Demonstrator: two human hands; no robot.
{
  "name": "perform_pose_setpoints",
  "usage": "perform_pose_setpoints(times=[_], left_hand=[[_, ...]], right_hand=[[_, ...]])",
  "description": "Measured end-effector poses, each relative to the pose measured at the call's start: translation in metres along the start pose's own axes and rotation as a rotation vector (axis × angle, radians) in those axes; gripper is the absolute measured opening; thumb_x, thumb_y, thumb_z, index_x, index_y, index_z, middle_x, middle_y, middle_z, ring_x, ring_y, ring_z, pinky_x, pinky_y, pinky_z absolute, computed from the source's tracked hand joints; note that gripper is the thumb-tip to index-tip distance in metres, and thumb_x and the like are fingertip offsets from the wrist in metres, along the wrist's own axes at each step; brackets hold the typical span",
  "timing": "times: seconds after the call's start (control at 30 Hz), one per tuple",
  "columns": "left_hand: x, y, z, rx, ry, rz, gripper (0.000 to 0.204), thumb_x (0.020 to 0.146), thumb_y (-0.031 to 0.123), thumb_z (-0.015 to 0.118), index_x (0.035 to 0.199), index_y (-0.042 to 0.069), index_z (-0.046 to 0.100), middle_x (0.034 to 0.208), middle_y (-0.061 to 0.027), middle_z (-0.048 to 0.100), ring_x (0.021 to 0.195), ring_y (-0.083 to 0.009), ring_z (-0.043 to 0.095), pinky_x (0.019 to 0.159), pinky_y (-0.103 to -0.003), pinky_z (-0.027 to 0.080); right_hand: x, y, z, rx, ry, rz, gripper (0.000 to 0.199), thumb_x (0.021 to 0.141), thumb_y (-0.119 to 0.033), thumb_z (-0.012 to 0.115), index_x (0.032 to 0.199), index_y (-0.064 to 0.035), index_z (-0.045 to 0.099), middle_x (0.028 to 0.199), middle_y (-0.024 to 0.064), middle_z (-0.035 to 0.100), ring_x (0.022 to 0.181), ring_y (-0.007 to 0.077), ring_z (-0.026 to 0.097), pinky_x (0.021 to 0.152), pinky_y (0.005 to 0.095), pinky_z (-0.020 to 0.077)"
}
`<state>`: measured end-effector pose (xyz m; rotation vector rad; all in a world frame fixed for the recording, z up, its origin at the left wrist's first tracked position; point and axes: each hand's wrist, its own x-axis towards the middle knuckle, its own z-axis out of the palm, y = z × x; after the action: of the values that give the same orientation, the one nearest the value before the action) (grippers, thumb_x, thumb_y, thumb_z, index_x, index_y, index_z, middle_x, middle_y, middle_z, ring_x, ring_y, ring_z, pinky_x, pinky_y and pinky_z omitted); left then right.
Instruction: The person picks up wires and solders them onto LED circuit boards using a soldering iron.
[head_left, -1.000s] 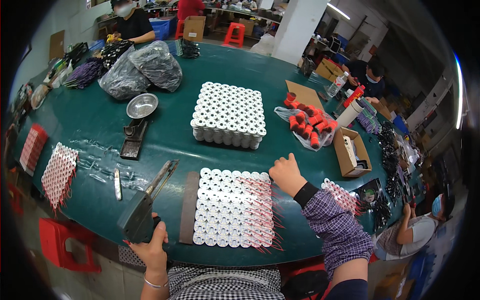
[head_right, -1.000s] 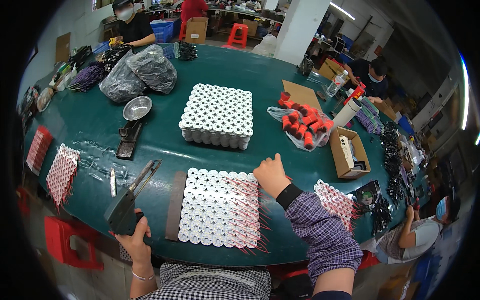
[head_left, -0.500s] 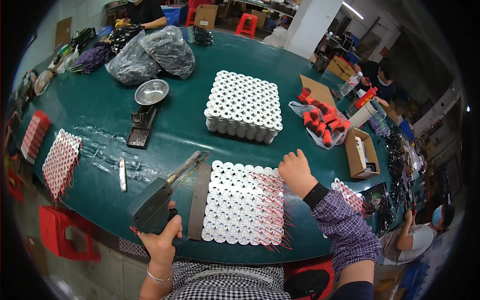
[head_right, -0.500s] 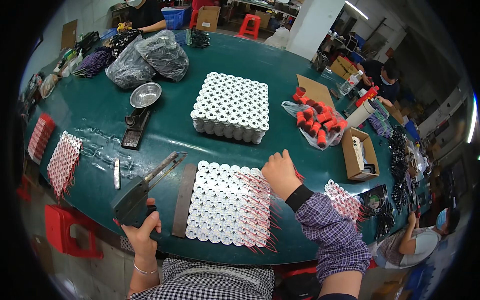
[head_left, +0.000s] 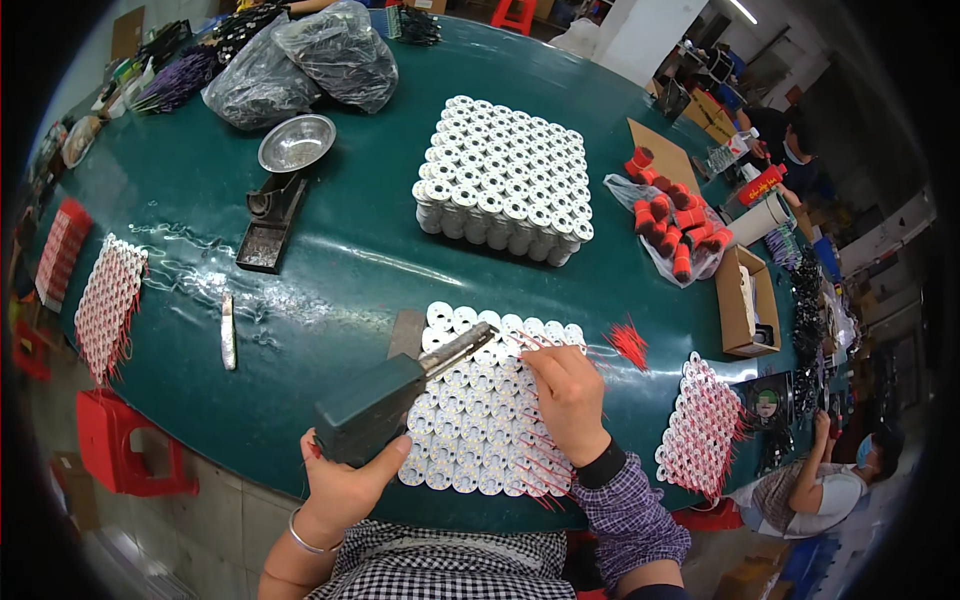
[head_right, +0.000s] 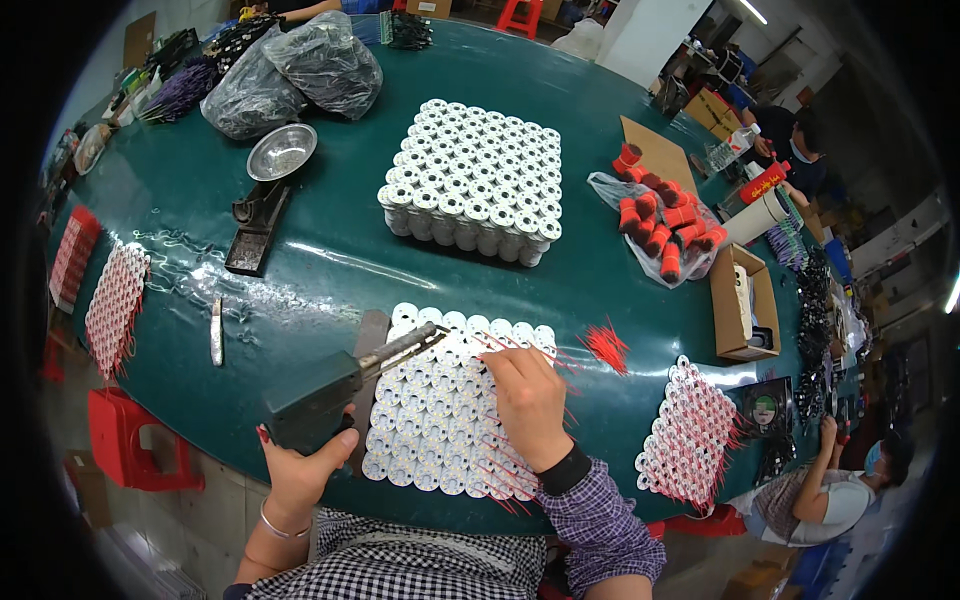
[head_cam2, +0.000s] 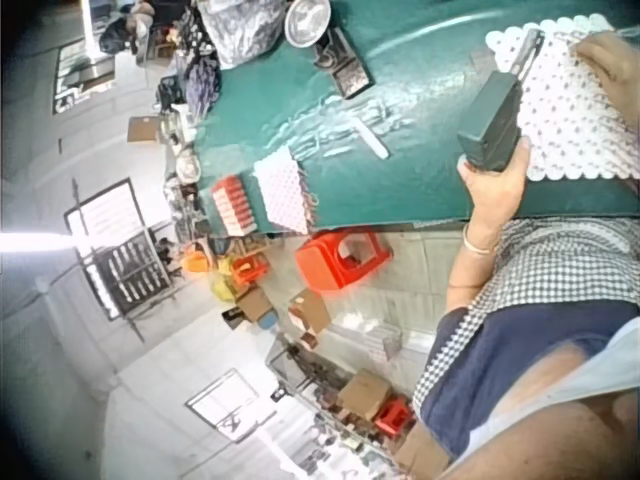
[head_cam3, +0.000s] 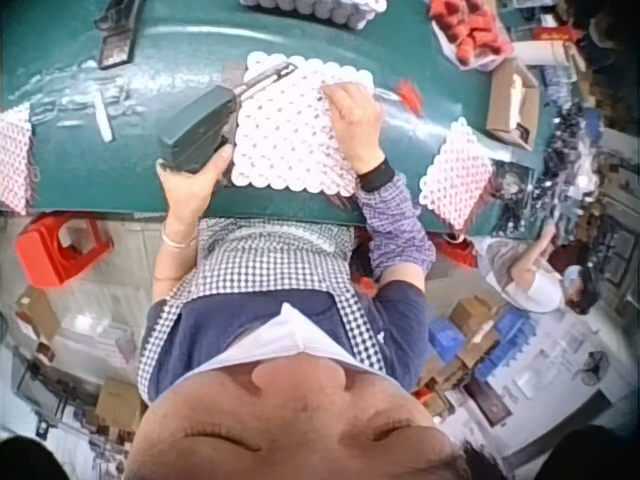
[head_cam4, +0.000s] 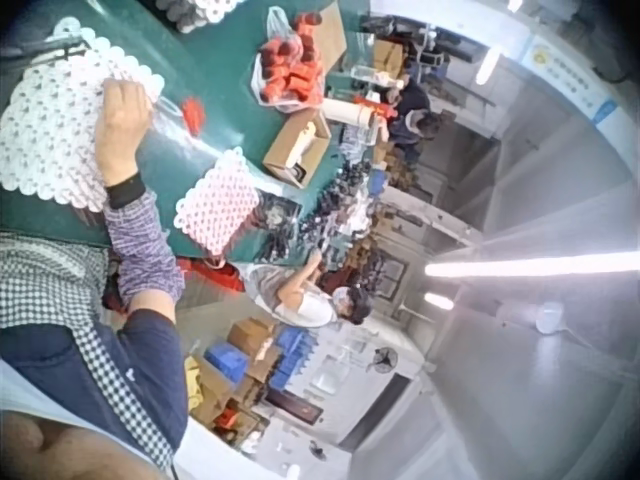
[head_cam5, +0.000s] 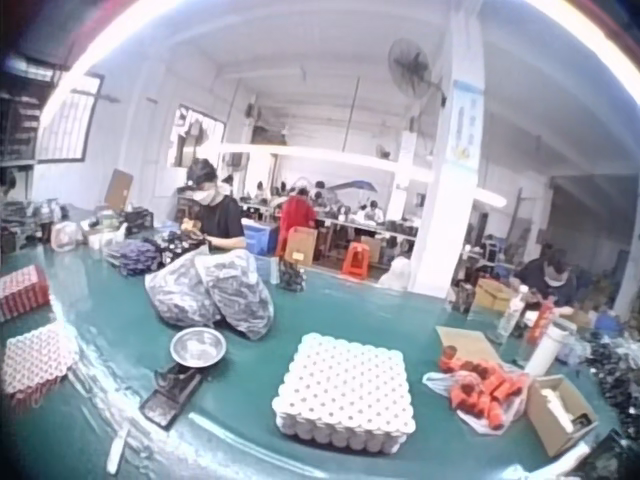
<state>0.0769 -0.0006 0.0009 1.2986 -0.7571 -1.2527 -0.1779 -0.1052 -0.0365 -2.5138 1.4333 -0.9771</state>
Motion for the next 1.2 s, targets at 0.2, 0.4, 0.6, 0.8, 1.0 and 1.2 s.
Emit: perform_pose_setpoints(times=[0.2,0.4,0.6,0.8,1.0,1.2], left_hand=[[0.011,-0.017,0.010,0.079,-0.076,0.096,0.020,0.083,0.002,0.078,0.102,-0.001,0.071,0.086,-0.0006,0.072,0.071,-0.0048,0.061,0.060,-0.023,0.048],[0.021,-0.026,0.013,0.287,-0.156,0.205,0.017,0.083,0.000,0.075,0.099,-0.002,0.071,0.083,-0.0024,0.069,0.070,-0.0040,0.058,0.058,-0.023,0.047],[0.023,-0.021,0.019,0.359,-0.144,0.251,0.018,0.081,0.002,0.076,0.098,-0.003,0.070,0.080,-0.0056,0.069,0.068,-0.0071,0.060,0.060,-0.026,0.049],[0.025,-0.013,0.023,0.411,-0.178,0.187,0.016,0.081,0.003,0.075,0.096,-0.002,0.070,0.080,-0.0072,0.069,0.068,-0.0109,0.063,0.062,-0.028,0.050],[0.027,-0.012,0.024,0.469,-0.185,0.233,0.015,0.080,0.003,0.075,0.094,-0.002,0.070,0.077,-0.0077,0.066,0.064,-0.0139,0.062,0.060,-0.029,0.049],[0.024,-0.013,0.023,0.485,-0.174,0.217,0.014,0.081,0.003,0.075,0.093,-0.002,0.070,0.079,-0.0078,0.069,0.065,-0.0114,0.063,0.059,-0.027,0.050]], right_hand=[[-0.005,0.005,0.013,-0.012,-0.003,-0.019,0.024,0.075,0.006,0.067,0.097,-0.0026,0.071,0.089,0.0084,0.066,0.083,0.0263,0.064,0.072,0.0368,0.0526],[-0.007,0.006,0.010,-0.024,-0.016,-0.016,0.024,0.074,0.004,0.066,0.098,-0.0016,0.070,0.091,0.0084,0.065,0.084,0.0256,0.063,0.071,0.0365,0.0526],[-0.003,0.002,0.008,-0.014,-0.021,-0.033,0.027,0.071,0.007,0.067,0.097,-0.0006,0.070,0.090,0.0090,0.065,0.081,0.0265,0.063,0.069,0.0370,0.0520],[-0.004,0.003,0.006,-0.046,-0.040,-0.049,0.024,0.074,0.002,0.065,0.097,0.0001,0.069,0.090,0.0088,0.064,0.082,0.0254,0.062,0.069,0.0360,0.0523],[-0.005,0.004,0.006,-0.065,-0.050,-0.050,0.025,0.073,0.001,0.066,0.098,-0.0003,0.069,0.090,0.0084,0.064,0.082,0.0248,0.062,0.068,0.0354,0.0525],[-0.005,0.003,0.005,-0.080,-0.058,-0.050,0.025,0.073,0.001,0.066,0.098,-0.0011,0.069,0.092,0.0077,0.064,0.083,0.0244,0.062,0.068,0.0351,0.0524]])
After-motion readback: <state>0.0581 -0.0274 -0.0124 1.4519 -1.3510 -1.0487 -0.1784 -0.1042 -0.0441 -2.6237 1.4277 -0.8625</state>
